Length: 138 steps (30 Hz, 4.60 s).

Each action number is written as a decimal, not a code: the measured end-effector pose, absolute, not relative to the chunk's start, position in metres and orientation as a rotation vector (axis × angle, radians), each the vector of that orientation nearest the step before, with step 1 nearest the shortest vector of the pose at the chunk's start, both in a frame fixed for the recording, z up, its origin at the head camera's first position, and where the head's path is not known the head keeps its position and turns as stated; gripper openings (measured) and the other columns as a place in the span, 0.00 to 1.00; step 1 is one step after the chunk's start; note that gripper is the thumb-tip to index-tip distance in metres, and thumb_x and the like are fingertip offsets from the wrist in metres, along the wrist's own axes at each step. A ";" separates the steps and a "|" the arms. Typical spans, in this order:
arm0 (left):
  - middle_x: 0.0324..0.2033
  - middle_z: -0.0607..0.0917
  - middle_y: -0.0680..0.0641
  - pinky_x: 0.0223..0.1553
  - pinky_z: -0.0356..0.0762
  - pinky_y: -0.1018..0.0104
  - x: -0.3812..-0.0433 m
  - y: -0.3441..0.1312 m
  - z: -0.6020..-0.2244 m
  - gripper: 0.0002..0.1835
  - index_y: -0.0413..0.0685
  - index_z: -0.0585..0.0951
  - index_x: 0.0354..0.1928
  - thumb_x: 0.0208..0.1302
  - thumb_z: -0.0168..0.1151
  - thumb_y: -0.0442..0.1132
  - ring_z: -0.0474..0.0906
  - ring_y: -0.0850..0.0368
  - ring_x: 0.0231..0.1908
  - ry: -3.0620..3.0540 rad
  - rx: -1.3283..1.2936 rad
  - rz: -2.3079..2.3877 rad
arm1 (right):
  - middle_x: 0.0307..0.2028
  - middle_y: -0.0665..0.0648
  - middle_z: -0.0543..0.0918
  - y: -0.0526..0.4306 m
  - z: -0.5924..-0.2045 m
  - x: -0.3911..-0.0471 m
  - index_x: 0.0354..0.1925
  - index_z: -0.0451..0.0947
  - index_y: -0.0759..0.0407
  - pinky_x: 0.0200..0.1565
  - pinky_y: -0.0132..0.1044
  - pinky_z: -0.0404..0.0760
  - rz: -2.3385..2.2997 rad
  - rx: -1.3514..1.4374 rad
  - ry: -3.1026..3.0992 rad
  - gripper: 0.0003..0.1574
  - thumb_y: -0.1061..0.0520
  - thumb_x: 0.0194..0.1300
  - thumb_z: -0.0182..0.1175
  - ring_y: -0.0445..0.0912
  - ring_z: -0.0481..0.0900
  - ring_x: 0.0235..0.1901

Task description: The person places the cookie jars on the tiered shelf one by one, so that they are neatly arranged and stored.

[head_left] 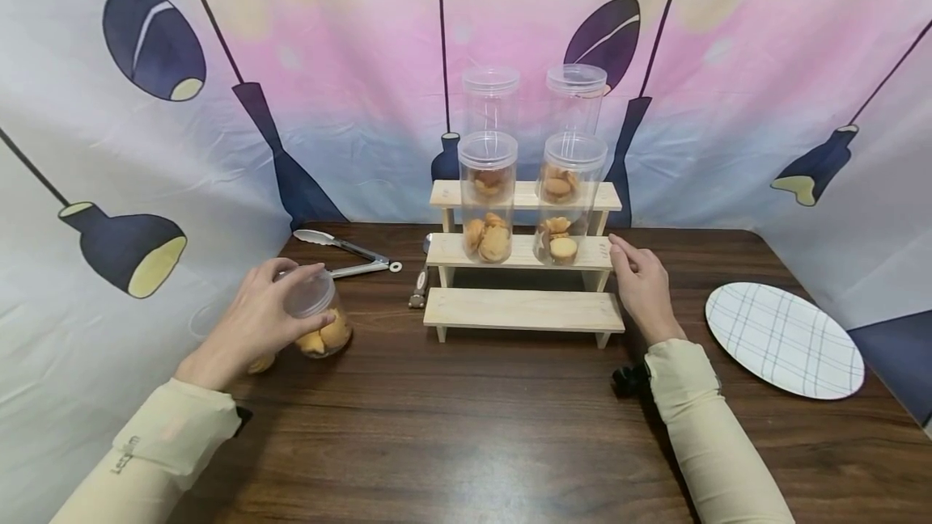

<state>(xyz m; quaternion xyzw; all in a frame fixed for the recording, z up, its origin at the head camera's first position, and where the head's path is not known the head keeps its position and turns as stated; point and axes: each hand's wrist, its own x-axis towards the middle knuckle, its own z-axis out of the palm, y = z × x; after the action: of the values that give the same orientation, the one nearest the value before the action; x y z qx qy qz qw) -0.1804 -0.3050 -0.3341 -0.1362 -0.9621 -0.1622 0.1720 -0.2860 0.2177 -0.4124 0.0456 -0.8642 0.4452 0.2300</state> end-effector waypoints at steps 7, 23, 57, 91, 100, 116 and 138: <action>0.55 0.72 0.34 0.41 0.70 0.44 -0.187 -0.290 -0.324 0.36 0.52 0.79 0.62 0.51 0.78 0.54 0.67 0.36 0.49 -2.724 -0.421 -0.437 | 0.43 0.64 0.78 0.218 -0.411 -0.286 0.68 0.74 0.50 0.45 0.47 0.73 1.219 0.133 -2.368 0.29 0.41 0.78 0.45 0.55 0.77 0.42; 0.58 0.72 0.36 0.48 0.72 0.40 -0.202 -0.245 -0.311 0.37 0.52 0.79 0.64 0.51 0.77 0.54 0.67 0.35 0.56 -2.725 -0.613 -0.404 | 0.43 0.63 0.78 0.217 -0.412 -0.284 0.69 0.73 0.49 0.43 0.45 0.71 1.256 0.136 -2.371 0.30 0.38 0.78 0.45 0.52 0.74 0.38; 0.60 0.71 0.44 0.47 0.77 0.51 -0.225 -0.142 -0.301 0.35 0.61 0.78 0.64 0.52 0.76 0.57 0.66 0.44 0.56 -2.645 -0.998 -0.483 | 0.42 0.64 0.78 0.217 -0.413 -0.287 0.68 0.74 0.50 0.50 0.53 0.75 1.241 0.133 -2.358 0.29 0.40 0.78 0.46 0.57 0.77 0.45; 0.61 0.73 0.45 0.53 0.71 0.53 -0.237 -0.105 -0.306 0.37 0.58 0.77 0.66 0.53 0.76 0.56 0.68 0.45 0.55 -2.557 -1.136 -0.399 | 0.42 0.63 0.78 0.218 -0.413 -0.288 0.68 0.74 0.48 0.47 0.50 0.74 1.236 0.132 -2.370 0.29 0.40 0.78 0.45 0.55 0.77 0.42; 0.63 0.73 0.44 0.55 0.71 0.52 -0.238 -0.105 -0.307 0.37 0.59 0.76 0.67 0.54 0.75 0.56 0.68 0.44 0.57 -2.579 -1.124 -0.374 | 0.41 0.63 0.78 0.218 -0.413 -0.288 0.68 0.74 0.50 0.46 0.50 0.74 1.235 0.135 -2.362 0.29 0.40 0.78 0.45 0.55 0.77 0.42; 0.65 0.74 0.44 0.57 0.70 0.46 -0.237 -0.104 -0.309 0.36 0.57 0.76 0.67 0.57 0.73 0.56 0.68 0.40 0.59 -2.553 -1.137 -0.307 | 0.43 0.63 0.78 0.217 -0.413 -0.287 0.68 0.74 0.48 0.49 0.52 0.74 1.247 0.135 -2.367 0.30 0.39 0.78 0.45 0.56 0.76 0.44; 0.64 0.75 0.44 0.60 0.69 0.44 -0.236 -0.104 -0.309 0.34 0.56 0.77 0.67 0.59 0.71 0.57 0.67 0.39 0.63 -2.523 -1.139 -0.307 | 0.43 0.63 0.78 0.217 -0.412 -0.288 0.68 0.74 0.48 0.48 0.51 0.75 1.245 0.114 -2.363 0.29 0.39 0.78 0.45 0.55 0.77 0.44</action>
<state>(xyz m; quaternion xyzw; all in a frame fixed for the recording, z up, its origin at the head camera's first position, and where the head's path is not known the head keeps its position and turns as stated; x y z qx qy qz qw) -0.2363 -0.1038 -0.3093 -0.4025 -0.8915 -0.1084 0.1772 -0.2879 0.2169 -0.4123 0.0415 -0.8598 0.4530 0.2320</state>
